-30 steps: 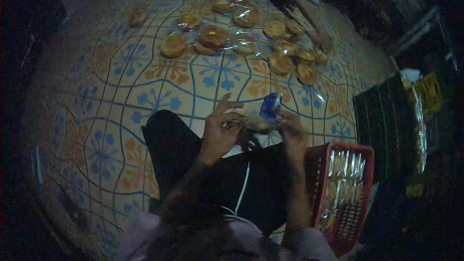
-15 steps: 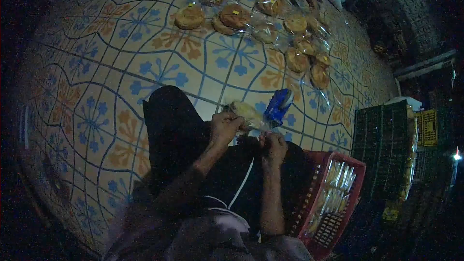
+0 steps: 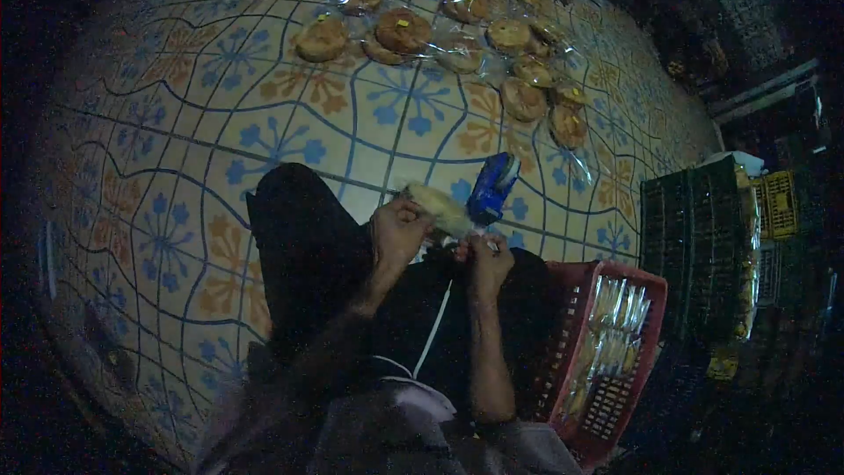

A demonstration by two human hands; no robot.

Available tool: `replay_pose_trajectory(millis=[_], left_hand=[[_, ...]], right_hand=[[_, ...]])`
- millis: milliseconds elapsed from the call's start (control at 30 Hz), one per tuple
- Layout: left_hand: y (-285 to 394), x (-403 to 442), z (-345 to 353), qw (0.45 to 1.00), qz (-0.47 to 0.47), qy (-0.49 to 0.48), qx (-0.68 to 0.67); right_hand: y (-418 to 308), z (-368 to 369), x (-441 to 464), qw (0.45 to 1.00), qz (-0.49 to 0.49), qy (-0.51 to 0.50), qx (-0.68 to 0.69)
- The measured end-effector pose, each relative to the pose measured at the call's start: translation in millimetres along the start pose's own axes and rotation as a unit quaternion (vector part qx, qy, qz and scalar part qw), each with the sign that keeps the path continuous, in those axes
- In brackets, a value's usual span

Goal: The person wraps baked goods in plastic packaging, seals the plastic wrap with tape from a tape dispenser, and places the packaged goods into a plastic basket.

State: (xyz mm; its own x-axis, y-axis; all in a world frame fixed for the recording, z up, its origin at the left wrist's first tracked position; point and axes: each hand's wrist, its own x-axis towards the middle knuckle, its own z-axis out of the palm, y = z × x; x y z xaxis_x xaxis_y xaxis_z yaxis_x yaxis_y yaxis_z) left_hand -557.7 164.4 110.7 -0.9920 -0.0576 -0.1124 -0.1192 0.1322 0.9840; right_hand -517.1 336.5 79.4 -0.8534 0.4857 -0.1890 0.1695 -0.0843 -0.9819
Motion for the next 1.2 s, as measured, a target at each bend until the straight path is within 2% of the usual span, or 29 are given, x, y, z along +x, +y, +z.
replay_pose_trajectory(millis=[33, 67, 100, 133, 167, 200, 233, 267, 300, 333, 367, 433, 500, 567, 600, 667, 733, 800, 867, 900, 933, 967, 1000, 1033, 1067, 1100, 1133, 1167, 1200], left_hand=[[0.9, -0.6, 0.5, 0.999, 0.025, 0.047, -0.013], [2.7, 1.1, 0.9, 0.998, 0.028, 0.049, -0.01], [3.7, 3.5, 1.6, 0.99, 0.001, 0.062, -0.127], [2.8, 5.3, 1.4, 0.967, -0.027, 0.072, -0.243], [-4.5, 9.2, -0.5, 0.967, -0.027, 0.071, -0.242], [-7.6, 14.3, -4.0, 0.926, -0.115, 0.027, -0.358], [-11.2, 15.9, -2.4, 0.862, -0.201, -0.019, -0.465], [-13.9, 13.9, 3.2, 0.861, -0.203, -0.024, -0.466], [-1.9, 9.4, 4.9, 0.984, -0.107, -0.004, -0.145], [5.7, 6.5, 6.5, 0.98, 0.003, 0.02, 0.196], [6.2, 4.9, 8.8, 0.98, 0.002, 0.023, 0.196], [3.0, 1.7, 11.8, 0.984, 0.057, 0.156, 0.069], [-12.9, 5.1, 14.8, 0.987, 0.045, 0.155, 0.014], [-37.6, 15.2, 13.5, 0.987, 0.032, 0.152, -0.043], [-41.2, 22.2, 10.5, 0.989, 0.002, 0.125, -0.079], [-48.0, 22.2, 15.2, 0.988, -0.029, 0.088, -0.122], [-7.3, 8.3, 7.9, 0.988, 0.084, 0.042, 0.121], [9.0, 4.3, 9.0, 0.982, 0.062, 0.076, 0.164], [2.4, 7.0, 10.5, 0.97, 0.037, 0.115, 0.211], [-14.2, 13.2, 12.5, 0.956, 0.092, 0.103, 0.259], [-18.4, 17.2, 11.9, 0.936, 0.147, 0.091, 0.305], [-22.6, 17.8, 12.7, 0.936, 0.151, 0.092, 0.306], [-21.3, 14.2, 13.4, 0.963, 0.119, 0.089, 0.223], [-15.1, 12.5, 14.1, 0.983, 0.085, 0.084, 0.137], [-9.3, 12.6, 13.3, 0.984, 0.089, 0.077, 0.135], [3.7, 10.3, 8.6, 0.993, 0.024, 0.053, 0.101], [9.8, 9.4, 7.9, 0.996, -0.042, 0.029, 0.066], [-0.2, 6.8, 15.8, 0.995, -0.002, 0.089, 0.039], [-14.6, 9.9, 19.3, 0.996, -0.002, 0.083, 0.037]], right_hand=[[-11.2, 4.7, -6.0, 0.999, -0.026, -0.028, -0.015], [-18.8, 10.0, -9.4, 0.997, -0.053, -0.056, -0.03], [-19.8, 12.0, -10.8, 0.997, -0.052, -0.059, -0.026], [-19.8, 11.0, -13.3, 0.989, -0.106, -0.087, -0.057], [-19.8, 9.1, -15.1, 0.977, -0.16, -0.111, -0.09], [-21.7, 9.3, -13.8, 0.977, -0.16, -0.107, -0.091], [-22.9, 9.0, -11.2, 0.989, -0.107, -0.092, -0.049], [-23.7, 8.0, -9.8, 0.996, -0.055, -0.077, -0.005], [-10.2, 4.9, -2.9, 0.996, -0.056, -0.075, -0.006], [14.4, 2.0, 9.7, 0.996, -0.07, -0.051, 0.012], [28.3, 2.3, 16.3, 0.996, -0.083, -0.029, 0.029], [1.5, 19.1, 3.1, 0.998, -0.063, -0.008, 0.018], [-19.1, 31.2, -8.2, 0.999, -0.043, 0.01, 0.011], [-28.7, 27.2, -12.1, 0.992, -0.084, -0.089, 0.013], [-32.7, 27.5, -13.4, 0.992, -0.083, -0.09, 0.012], [-41.2, 20.9, -11.7, 0.984, -0.11, -0.059, -0.13], [-28.6, 12.0, 0.0, 0.974, -0.129, -0.038, -0.184], [-8.7, 4.1, 13.9, 0.962, -0.146, -0.024, -0.231], [11.8, -1.7, 25.3, 0.924, -0.158, 0.018, -0.349], [20.4, -3.8, 30.0, 0.924, -0.157, 0.017, -0.349], [26.6, -5.0, 35.9, 0.94, -0.205, 0.019, -0.272], [32.2, -5.7, 43.9, 0.948, -0.253, 0.023, -0.19], [35.0, -9.2, 52.3, 0.948, -0.253, 0.027, -0.189], [35.9, -16.5, 65.3, 0.971, -0.201, 0.03, -0.129], [35.1, -26.1, 80.4, 0.986, -0.148, 0.035, -0.068], [55.8, -51.9, 112.9, 0.988, -0.075, -0.007, -0.133], [66.1, -52.0, 128.2, 0.988, -0.074, 0.002, -0.135], [71.2, -46.9, 143.3, 0.972, -0.067, -0.011, -0.227], [75.0, -44.1, 151.2, 0.946, -0.059, -0.027, -0.316]])
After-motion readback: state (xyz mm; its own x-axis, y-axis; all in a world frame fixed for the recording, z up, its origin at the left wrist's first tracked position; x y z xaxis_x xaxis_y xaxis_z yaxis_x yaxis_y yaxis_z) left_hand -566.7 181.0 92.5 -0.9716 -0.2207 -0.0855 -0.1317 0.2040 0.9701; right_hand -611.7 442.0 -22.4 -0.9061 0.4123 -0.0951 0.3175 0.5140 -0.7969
